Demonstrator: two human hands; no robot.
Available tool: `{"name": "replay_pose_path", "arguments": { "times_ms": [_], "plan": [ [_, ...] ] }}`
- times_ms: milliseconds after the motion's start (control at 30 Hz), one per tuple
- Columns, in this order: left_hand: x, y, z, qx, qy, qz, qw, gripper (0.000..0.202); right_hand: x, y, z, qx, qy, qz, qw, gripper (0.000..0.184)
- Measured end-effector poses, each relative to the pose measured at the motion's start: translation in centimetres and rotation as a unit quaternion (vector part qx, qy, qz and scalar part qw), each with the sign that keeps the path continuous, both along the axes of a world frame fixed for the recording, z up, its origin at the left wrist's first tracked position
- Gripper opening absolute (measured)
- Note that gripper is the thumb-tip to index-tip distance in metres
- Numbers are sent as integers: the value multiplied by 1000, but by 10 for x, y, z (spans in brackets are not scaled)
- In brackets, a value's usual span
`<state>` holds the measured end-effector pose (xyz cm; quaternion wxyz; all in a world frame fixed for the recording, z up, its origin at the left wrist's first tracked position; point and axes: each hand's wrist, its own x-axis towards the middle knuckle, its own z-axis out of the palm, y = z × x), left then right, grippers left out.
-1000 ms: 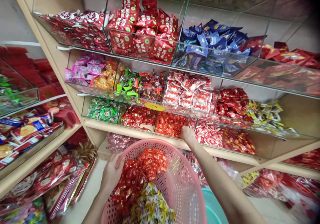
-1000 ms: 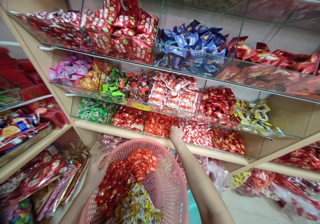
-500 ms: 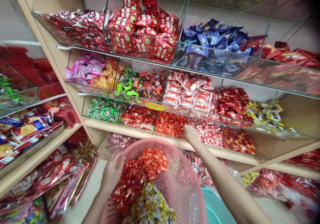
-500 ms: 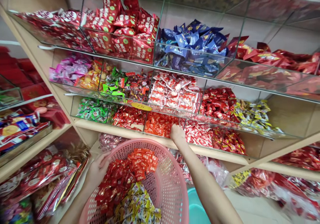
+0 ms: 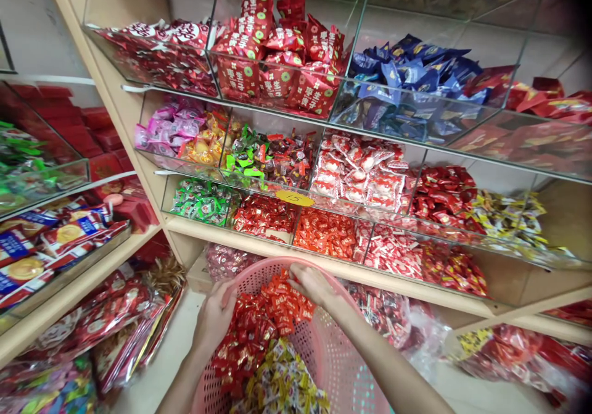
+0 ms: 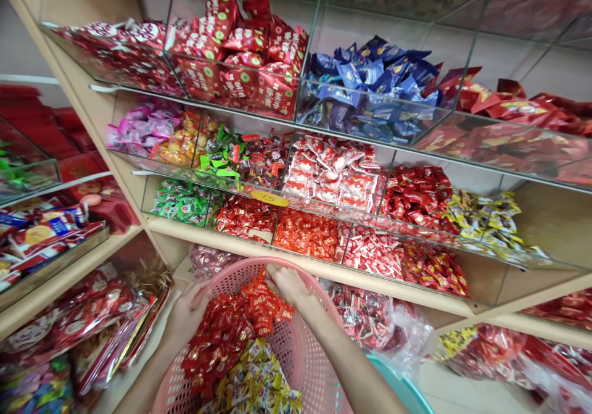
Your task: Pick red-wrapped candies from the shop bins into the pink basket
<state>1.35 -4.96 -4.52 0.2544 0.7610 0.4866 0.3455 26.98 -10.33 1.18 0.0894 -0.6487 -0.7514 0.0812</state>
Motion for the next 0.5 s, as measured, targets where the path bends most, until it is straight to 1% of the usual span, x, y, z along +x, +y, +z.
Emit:
{"name": "replay_pose_path", "arguments": {
  "times_ms": [100,233,400,500],
  "plan": [
    [0,-1,2,-2,-2,1,1000,33,-6,11,-15,-11,-44,17,999,12],
    [0,-1,3,4,-3,3,1000,32,-14,21,-23,-11,-63,43,997,13],
    [-1,-1,2,4,-1,4,1000,32,-20,21,-23,-7,-69,29,997,13],
    [0,-1,3,-1,-5,-2,1000,32,-15,16,-16,18,-18,2,1000,15]
  ]
}}
